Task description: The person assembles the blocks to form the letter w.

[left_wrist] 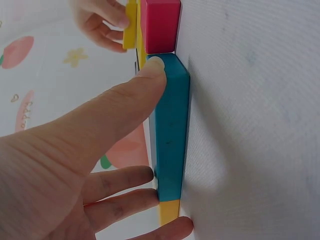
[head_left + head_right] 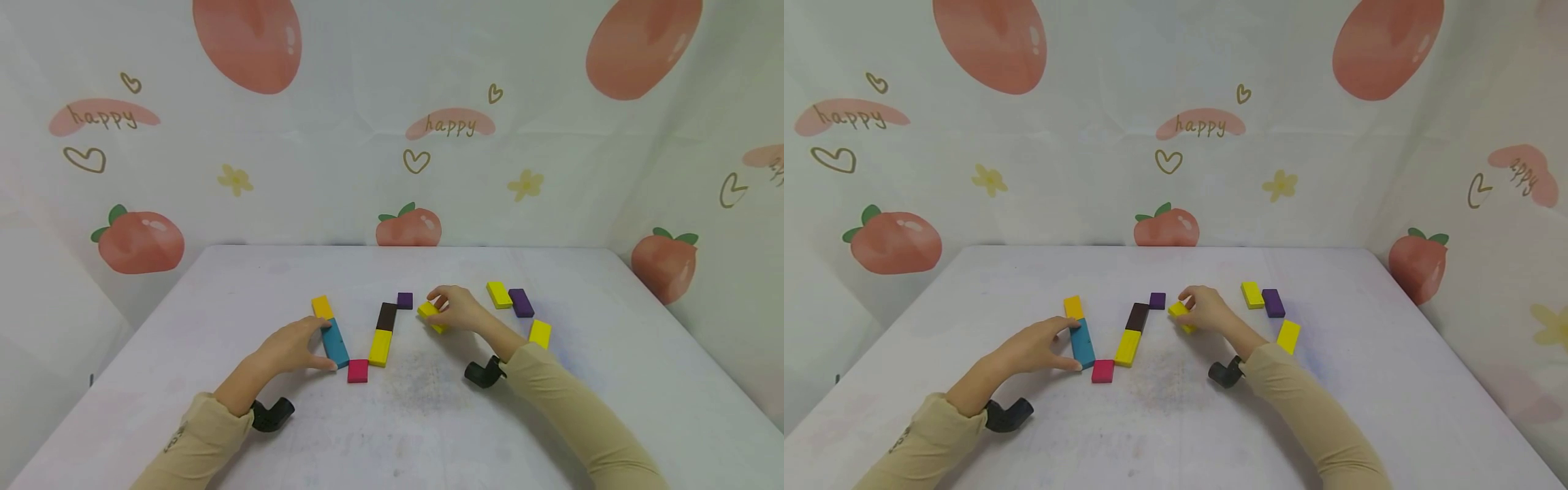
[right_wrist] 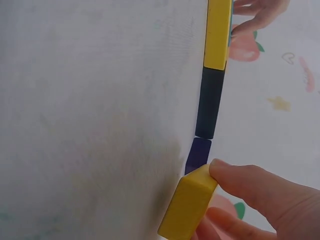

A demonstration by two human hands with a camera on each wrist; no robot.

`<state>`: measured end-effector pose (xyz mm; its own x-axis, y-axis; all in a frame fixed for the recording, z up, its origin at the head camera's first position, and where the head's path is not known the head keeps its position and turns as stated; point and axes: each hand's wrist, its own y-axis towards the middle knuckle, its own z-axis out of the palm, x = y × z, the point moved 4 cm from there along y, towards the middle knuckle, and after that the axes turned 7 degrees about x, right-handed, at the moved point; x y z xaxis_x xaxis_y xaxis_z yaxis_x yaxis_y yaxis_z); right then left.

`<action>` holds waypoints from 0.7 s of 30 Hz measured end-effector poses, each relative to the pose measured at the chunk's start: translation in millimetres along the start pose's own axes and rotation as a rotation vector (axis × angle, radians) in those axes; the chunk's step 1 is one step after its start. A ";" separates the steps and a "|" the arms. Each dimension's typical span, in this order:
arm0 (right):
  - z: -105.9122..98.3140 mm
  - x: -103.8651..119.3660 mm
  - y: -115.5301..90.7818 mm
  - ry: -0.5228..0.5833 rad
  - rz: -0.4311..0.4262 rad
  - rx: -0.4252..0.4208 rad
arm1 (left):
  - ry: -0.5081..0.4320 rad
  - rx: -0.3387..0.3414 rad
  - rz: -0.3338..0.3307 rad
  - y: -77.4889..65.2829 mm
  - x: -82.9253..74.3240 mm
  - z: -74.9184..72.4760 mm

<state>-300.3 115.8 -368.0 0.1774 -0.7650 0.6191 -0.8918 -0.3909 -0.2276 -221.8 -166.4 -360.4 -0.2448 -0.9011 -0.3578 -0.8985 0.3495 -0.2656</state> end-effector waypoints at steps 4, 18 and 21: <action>1.0 0.7 1.8 0.004 -0.014 -0.001 | -0.005 0.000 0.001 -0.2 -0.2 -0.3; 7.2 3.8 8.7 -0.003 0.071 -0.025 | -0.006 0.001 0.000 -0.3 -0.6 -0.3; 7.9 4.8 9.3 -0.005 0.073 -0.031 | -0.005 0.001 0.002 -0.5 -0.7 -0.2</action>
<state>-304.5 104.4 -373.0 0.1135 -0.7935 0.5979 -0.9147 -0.3183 -0.2488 -221.3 -166.0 -359.8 -0.2445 -0.8991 -0.3632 -0.8975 0.3516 -0.2663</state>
